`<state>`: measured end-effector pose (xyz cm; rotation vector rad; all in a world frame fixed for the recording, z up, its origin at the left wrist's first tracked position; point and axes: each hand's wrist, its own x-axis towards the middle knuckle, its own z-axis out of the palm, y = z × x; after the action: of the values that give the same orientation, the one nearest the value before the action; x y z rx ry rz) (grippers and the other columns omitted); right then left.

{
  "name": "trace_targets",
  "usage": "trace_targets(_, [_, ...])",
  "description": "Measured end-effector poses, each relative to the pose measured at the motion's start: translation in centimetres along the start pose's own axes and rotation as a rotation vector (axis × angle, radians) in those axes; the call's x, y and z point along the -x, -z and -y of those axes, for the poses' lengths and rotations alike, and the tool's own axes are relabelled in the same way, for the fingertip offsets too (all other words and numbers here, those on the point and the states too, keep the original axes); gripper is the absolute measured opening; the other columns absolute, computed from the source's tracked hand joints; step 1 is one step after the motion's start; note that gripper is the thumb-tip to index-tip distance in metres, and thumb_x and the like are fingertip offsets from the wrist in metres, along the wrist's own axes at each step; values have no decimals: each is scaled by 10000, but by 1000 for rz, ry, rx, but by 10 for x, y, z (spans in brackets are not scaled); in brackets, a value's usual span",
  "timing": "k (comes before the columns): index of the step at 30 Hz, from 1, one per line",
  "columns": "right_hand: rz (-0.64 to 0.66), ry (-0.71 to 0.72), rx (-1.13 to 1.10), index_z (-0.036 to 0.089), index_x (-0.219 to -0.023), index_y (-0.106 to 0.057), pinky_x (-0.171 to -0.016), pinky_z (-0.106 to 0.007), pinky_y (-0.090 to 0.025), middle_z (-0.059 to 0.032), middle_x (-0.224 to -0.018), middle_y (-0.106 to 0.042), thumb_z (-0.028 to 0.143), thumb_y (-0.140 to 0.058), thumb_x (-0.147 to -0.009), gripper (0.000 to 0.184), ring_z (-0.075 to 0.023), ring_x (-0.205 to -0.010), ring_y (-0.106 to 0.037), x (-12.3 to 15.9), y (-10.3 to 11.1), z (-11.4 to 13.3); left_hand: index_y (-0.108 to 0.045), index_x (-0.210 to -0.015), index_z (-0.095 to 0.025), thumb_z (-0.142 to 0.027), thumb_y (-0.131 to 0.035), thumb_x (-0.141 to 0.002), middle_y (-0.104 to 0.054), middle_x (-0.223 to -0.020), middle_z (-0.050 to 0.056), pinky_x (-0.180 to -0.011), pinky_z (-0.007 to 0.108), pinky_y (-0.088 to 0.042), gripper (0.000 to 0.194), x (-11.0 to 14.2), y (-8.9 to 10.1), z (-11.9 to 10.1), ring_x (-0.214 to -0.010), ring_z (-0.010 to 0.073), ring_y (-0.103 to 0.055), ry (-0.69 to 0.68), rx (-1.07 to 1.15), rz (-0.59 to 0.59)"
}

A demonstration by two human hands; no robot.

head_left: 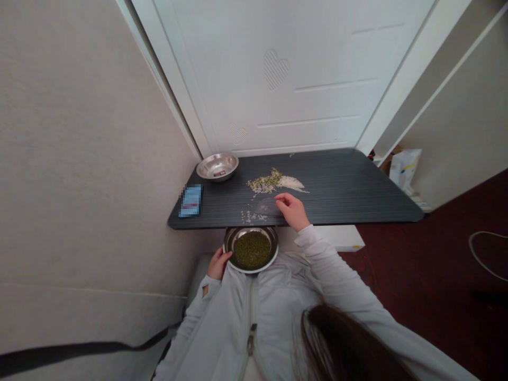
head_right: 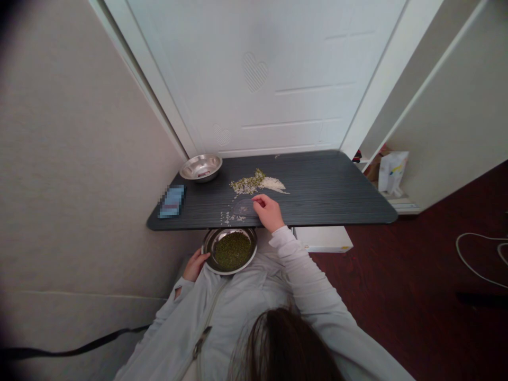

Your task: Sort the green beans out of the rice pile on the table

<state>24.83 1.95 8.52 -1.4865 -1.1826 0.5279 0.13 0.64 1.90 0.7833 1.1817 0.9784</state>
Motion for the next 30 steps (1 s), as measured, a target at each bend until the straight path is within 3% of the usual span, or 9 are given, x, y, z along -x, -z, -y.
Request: trace_targets(30, [-3,-6,0,172,-737,-561,-529,-216,-347,17,-593,-527,263,-430,-621,198,-93,-528,-436,0,1,2,-585,-766,-144,-209,-674,-410,-633,-747,33,-757,330,-354,372,-2,1,3,-782,209,-551,31,53,5])
